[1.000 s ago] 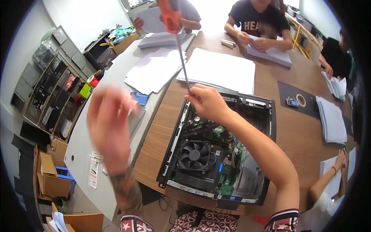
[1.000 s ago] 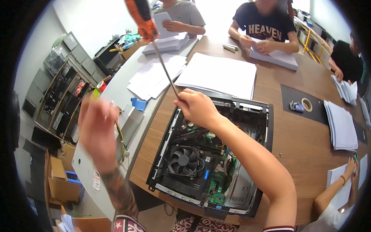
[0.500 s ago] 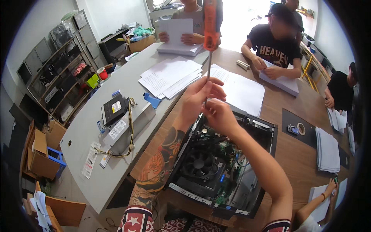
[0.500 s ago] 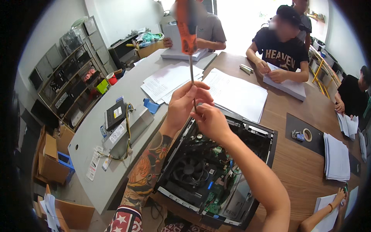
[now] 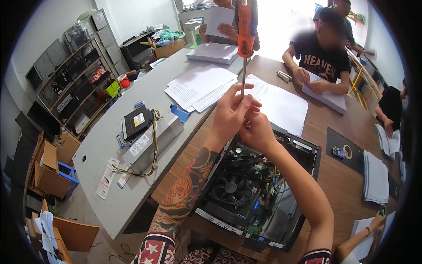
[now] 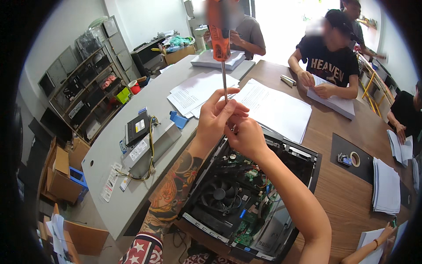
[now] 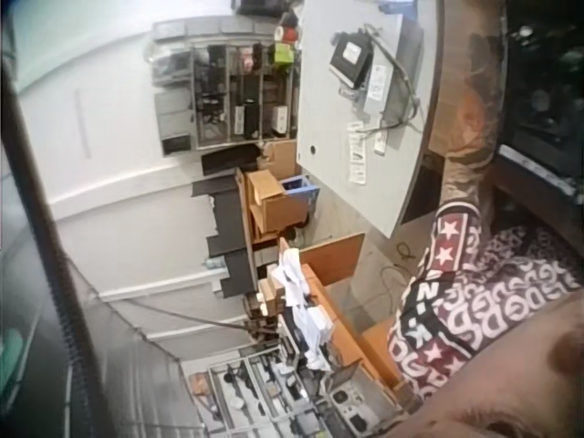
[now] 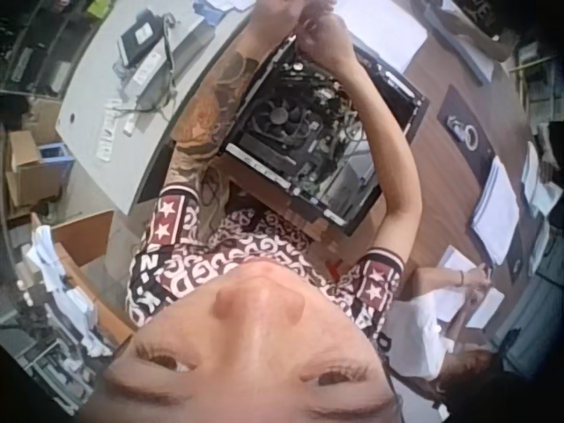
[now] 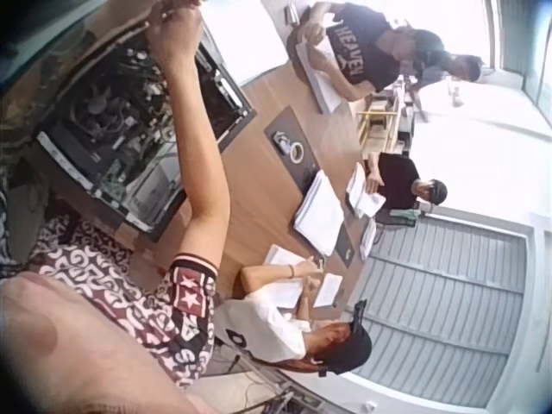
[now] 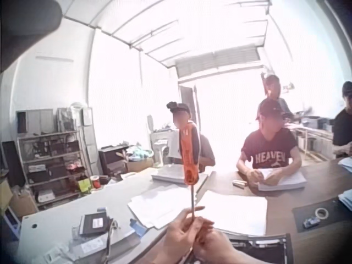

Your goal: The person uses a screwdriver to unscrew and remove small screws from the internal components of an open computer case on a table.

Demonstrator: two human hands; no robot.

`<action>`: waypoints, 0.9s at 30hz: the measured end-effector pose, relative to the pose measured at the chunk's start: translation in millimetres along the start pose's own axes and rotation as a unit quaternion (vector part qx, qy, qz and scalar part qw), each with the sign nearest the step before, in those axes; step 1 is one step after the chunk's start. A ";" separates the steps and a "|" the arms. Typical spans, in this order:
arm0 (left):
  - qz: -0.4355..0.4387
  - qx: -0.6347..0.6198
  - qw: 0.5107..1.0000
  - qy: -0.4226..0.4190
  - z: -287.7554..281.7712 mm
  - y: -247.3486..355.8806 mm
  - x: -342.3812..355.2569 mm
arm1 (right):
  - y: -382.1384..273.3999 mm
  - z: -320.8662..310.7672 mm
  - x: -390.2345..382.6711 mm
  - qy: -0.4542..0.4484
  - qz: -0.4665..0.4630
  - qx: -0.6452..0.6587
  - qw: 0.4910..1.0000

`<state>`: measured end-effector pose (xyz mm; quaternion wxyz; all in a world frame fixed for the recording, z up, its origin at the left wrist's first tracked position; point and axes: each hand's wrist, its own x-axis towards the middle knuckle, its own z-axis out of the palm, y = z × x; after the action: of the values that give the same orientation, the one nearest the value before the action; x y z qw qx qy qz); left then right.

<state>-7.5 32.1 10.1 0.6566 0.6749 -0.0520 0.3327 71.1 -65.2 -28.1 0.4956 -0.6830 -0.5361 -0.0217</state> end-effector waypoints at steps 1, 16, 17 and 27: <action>0.001 -0.017 1.000 0.000 4.9 -0.7 1.7 | 3.9 -6.6 -2.7 0.013 0.000 -0.011 1.000; 0.032 0.033 0.999 -0.015 1.1 0.7 -0.1 | -5.6 -10.6 -8.7 -0.043 0.022 -0.139 0.989; 0.034 0.058 0.998 -0.018 3.5 -0.2 0.9 | -5.6 -13.0 -8.3 -0.039 0.024 -0.143 0.989; 0.003 0.097 0.994 0.047 0.8 3.5 -2.7 | 6.3 -3.0 -10.4 -0.016 -0.035 -0.199 0.979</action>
<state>-11.0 29.8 11.7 0.5888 0.7188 0.0095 0.3696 73.0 -74.3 -36.5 0.3404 -0.7488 -0.5525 -0.1347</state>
